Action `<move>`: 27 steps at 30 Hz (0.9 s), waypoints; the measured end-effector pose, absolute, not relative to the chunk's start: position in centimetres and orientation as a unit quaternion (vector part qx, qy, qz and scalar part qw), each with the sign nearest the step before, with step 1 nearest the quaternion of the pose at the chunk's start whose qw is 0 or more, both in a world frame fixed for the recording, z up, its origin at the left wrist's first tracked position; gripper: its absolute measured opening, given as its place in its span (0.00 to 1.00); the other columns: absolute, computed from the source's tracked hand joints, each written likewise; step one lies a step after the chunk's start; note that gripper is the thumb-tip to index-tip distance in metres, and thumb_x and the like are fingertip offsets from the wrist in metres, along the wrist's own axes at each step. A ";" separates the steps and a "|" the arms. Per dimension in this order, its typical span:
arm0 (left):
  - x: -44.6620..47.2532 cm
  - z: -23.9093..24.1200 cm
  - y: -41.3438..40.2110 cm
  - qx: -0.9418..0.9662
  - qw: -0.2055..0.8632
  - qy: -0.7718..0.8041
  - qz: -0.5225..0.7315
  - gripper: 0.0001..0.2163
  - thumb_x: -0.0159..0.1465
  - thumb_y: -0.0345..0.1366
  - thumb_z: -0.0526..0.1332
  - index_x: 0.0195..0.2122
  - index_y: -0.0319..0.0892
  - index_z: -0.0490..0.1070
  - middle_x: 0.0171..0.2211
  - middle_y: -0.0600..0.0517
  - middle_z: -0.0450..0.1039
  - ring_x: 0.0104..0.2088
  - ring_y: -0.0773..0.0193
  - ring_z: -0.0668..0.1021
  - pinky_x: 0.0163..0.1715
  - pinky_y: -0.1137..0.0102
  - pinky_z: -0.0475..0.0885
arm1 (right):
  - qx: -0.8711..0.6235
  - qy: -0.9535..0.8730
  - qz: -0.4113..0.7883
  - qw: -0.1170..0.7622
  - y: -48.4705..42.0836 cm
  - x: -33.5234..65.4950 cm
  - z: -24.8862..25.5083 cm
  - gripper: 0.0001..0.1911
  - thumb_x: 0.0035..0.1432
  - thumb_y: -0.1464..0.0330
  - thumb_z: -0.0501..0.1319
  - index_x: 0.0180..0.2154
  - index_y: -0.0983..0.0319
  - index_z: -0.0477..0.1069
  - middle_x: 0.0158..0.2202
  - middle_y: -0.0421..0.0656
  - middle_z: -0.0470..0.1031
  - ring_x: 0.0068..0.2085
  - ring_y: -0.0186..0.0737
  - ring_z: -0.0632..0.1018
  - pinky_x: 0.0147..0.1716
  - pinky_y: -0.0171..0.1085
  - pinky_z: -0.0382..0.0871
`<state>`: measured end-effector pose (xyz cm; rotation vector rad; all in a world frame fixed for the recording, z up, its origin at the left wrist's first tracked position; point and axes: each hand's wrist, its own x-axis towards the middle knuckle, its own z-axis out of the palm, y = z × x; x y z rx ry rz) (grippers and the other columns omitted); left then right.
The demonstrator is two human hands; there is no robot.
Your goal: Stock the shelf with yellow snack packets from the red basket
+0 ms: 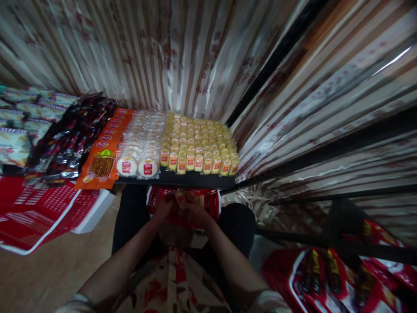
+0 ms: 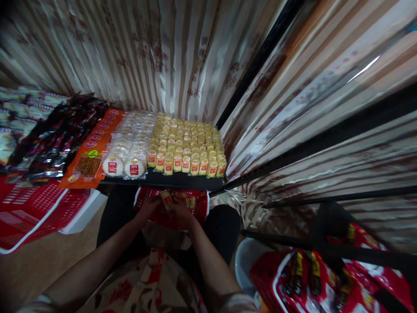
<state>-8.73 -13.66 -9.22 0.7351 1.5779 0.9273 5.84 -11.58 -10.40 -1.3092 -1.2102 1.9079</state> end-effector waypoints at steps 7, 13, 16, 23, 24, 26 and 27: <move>-10.4 -5.5 -13.9 0.305 0.560 0.608 0.473 0.12 0.51 0.38 0.65 0.36 0.38 0.73 0.33 0.49 0.78 0.35 0.60 0.78 0.35 0.69 0.73 | -0.434 -0.374 0.782 0.246 -11.9 5.0 -5.7 0.30 0.43 0.56 0.67 0.48 0.59 0.69 0.33 0.40 0.76 0.26 0.32 0.74 0.23 0.30 0.63; -11.3 -3.4 -13.9 0.198 0.574 0.575 0.548 0.18 0.46 0.39 0.68 0.37 0.40 0.69 0.29 0.52 0.76 0.27 0.65 0.77 0.28 0.72 0.71 | -0.460 -0.373 0.743 0.311 -10.8 4.2 -3.0 0.31 0.39 0.58 0.71 0.47 0.58 0.69 0.39 0.40 0.76 0.35 0.36 0.76 0.34 0.34 0.68; -11.3 -2.9 -14.2 0.150 0.603 0.547 0.561 0.19 0.44 0.38 0.70 0.35 0.40 0.68 0.30 0.52 0.77 0.27 0.64 0.77 0.28 0.70 0.71 | -0.463 -0.395 0.698 0.377 -9.9 3.7 -2.2 0.30 0.40 0.59 0.70 0.46 0.59 0.68 0.39 0.41 0.76 0.36 0.35 0.76 0.37 0.35 0.68; -10.0 -1.8 -14.1 0.165 0.615 0.528 0.563 0.18 0.47 0.42 0.67 0.36 0.38 0.69 0.31 0.50 0.76 0.30 0.63 0.78 0.30 0.69 0.72 | -0.475 -0.559 0.540 0.414 -6.8 2.0 0.7 0.21 0.46 0.59 0.65 0.42 0.61 0.68 0.31 0.39 0.72 0.28 0.30 0.71 0.31 0.32 0.67; -10.0 -1.8 -13.9 0.184 0.603 0.540 0.558 0.17 0.48 0.43 0.67 0.36 0.38 0.69 0.31 0.50 0.76 0.31 0.62 0.77 0.31 0.69 0.72 | -0.476 -0.596 0.510 0.398 -6.3 1.7 1.1 0.20 0.48 0.59 0.64 0.42 0.61 0.69 0.30 0.38 0.71 0.27 0.30 0.70 0.30 0.32 0.67; -10.1 -2.2 -13.4 0.226 0.549 0.586 0.552 0.16 0.50 0.41 0.65 0.36 0.38 0.68 0.31 0.50 0.75 0.32 0.62 0.77 0.33 0.68 0.71 | -0.475 -0.670 0.447 0.354 -5.3 1.0 1.9 0.17 0.51 0.60 0.61 0.42 0.61 0.70 0.27 0.36 0.69 0.26 0.30 0.69 0.28 0.31 0.66; -10.3 -2.6 -13.3 0.243 0.507 0.615 0.553 0.16 0.51 0.40 0.64 0.38 0.38 0.68 0.31 0.50 0.75 0.32 0.62 0.77 0.34 0.67 0.71 | -0.470 -0.704 0.416 0.333 -4.9 0.6 2.3 0.16 0.53 0.62 0.60 0.43 0.61 0.71 0.26 0.36 0.69 0.26 0.31 0.69 0.28 0.31 0.65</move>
